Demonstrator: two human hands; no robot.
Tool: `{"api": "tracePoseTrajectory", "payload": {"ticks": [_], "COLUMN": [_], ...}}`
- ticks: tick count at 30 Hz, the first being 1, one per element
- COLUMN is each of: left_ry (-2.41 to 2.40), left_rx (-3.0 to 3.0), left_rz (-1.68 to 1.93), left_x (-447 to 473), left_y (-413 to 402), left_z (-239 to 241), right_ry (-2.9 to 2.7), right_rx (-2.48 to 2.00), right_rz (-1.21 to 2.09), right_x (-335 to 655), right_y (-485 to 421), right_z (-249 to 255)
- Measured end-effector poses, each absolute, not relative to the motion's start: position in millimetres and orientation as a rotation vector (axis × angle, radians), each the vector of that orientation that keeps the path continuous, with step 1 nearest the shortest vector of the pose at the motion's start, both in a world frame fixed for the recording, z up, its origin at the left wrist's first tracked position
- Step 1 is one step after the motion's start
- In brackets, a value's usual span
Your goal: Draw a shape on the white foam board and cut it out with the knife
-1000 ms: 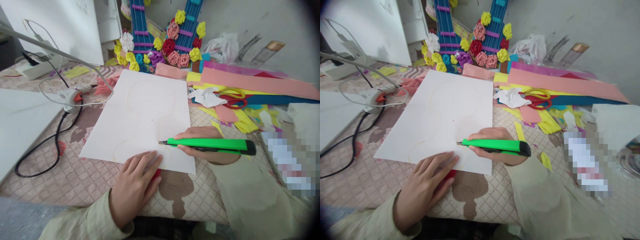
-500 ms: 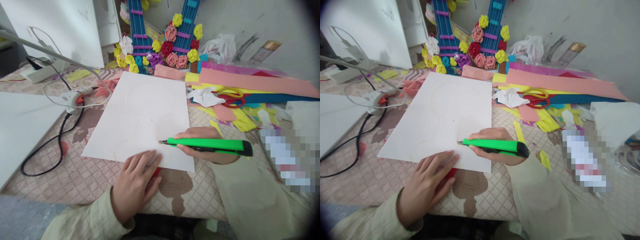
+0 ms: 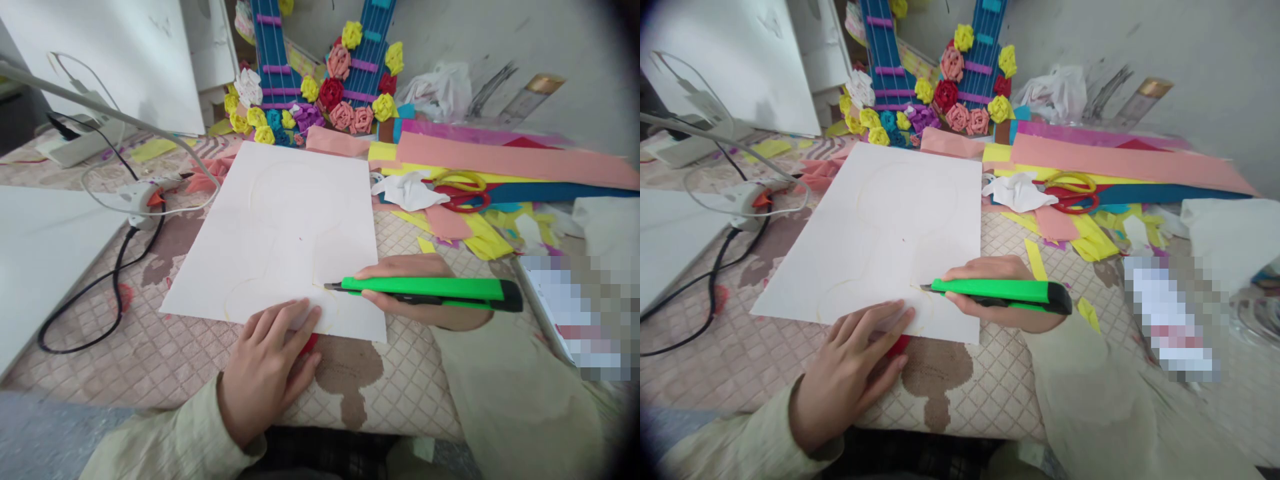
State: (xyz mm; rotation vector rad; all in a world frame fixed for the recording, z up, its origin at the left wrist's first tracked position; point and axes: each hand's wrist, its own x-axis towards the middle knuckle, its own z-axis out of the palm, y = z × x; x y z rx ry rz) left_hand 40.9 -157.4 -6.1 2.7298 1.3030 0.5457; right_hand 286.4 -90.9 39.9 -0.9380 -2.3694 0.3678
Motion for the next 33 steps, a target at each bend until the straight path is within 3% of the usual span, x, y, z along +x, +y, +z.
{"api": "tracePoseTrajectory", "payload": {"ticks": [33], "left_ry": [1.320], "left_rx": [2.740], "left_rz": [0.527], "left_x": [41.8], "left_y": [-156.7], "left_z": [-6.5], "right_ry": [-1.982], "right_rx": [-1.348], "right_rz": [0.268], "right_x": [262.5], "right_y": [-144.4], "right_z": [38.9]}}
